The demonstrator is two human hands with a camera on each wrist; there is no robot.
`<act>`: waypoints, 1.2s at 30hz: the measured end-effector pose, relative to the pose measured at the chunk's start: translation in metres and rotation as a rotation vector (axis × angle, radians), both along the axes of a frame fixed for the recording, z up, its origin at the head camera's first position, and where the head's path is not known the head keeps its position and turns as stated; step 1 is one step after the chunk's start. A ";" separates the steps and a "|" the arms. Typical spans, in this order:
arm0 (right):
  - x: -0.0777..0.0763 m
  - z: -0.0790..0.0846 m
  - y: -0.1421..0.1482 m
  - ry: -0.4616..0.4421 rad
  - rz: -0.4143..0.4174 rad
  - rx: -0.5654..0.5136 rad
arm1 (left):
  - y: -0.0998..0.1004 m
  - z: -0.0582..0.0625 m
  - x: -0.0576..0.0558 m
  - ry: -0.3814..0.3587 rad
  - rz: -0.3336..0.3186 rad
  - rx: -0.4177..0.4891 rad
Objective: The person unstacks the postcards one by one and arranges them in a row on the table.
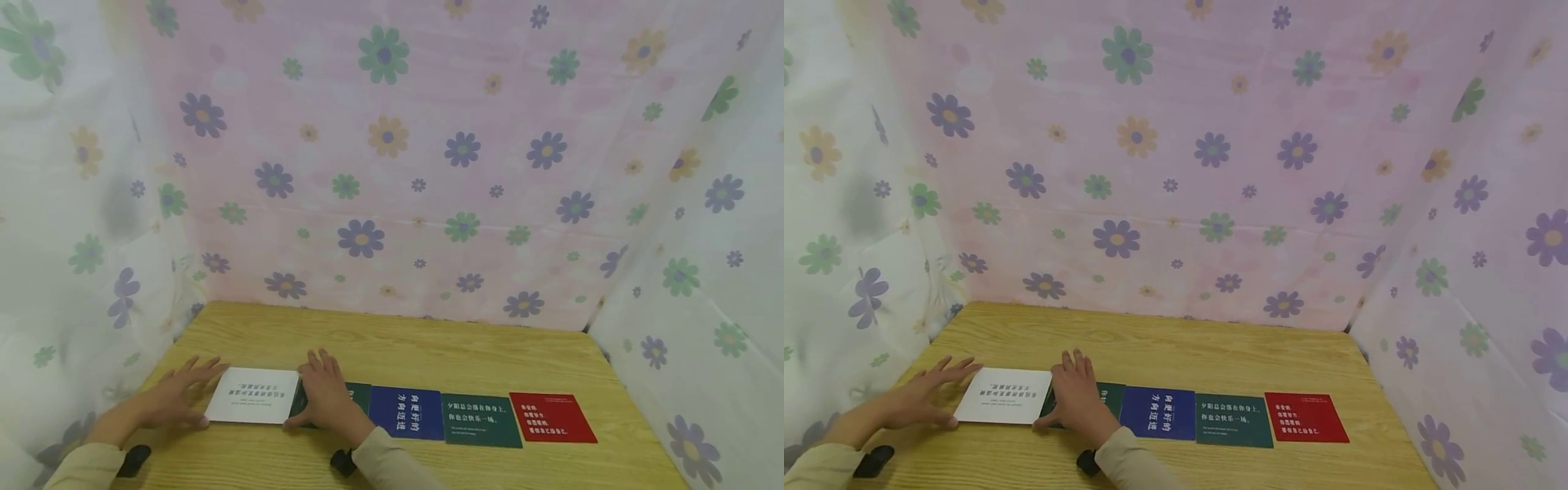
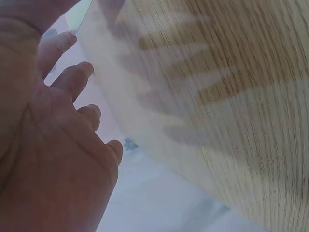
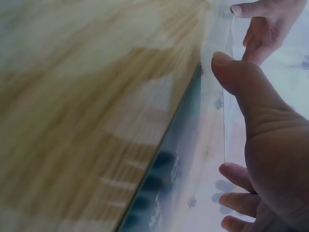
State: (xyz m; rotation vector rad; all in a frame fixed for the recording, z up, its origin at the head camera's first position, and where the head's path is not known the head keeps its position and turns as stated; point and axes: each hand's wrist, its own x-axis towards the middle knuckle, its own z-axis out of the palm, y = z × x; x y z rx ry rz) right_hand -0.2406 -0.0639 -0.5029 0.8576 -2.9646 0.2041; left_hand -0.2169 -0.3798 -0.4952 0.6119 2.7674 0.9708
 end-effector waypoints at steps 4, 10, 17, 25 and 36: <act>0.000 -0.003 -0.003 -0.011 -0.003 -0.002 | -0.005 -0.004 -0.003 -0.019 -0.016 0.018; -0.001 -0.006 -0.003 -0.037 -0.021 0.004 | -0.008 -0.012 -0.013 0.048 -0.052 -0.053; -0.002 -0.005 -0.001 -0.073 -0.016 -0.027 | 0.001 -0.001 -0.014 0.012 -0.039 -0.177; -0.001 -0.003 0.001 -0.128 -0.029 -0.042 | -0.001 -0.005 -0.019 -0.011 -0.050 -0.146; -0.001 -0.004 0.014 -0.158 0.067 -0.111 | 0.003 -0.022 -0.014 0.114 -0.011 -0.128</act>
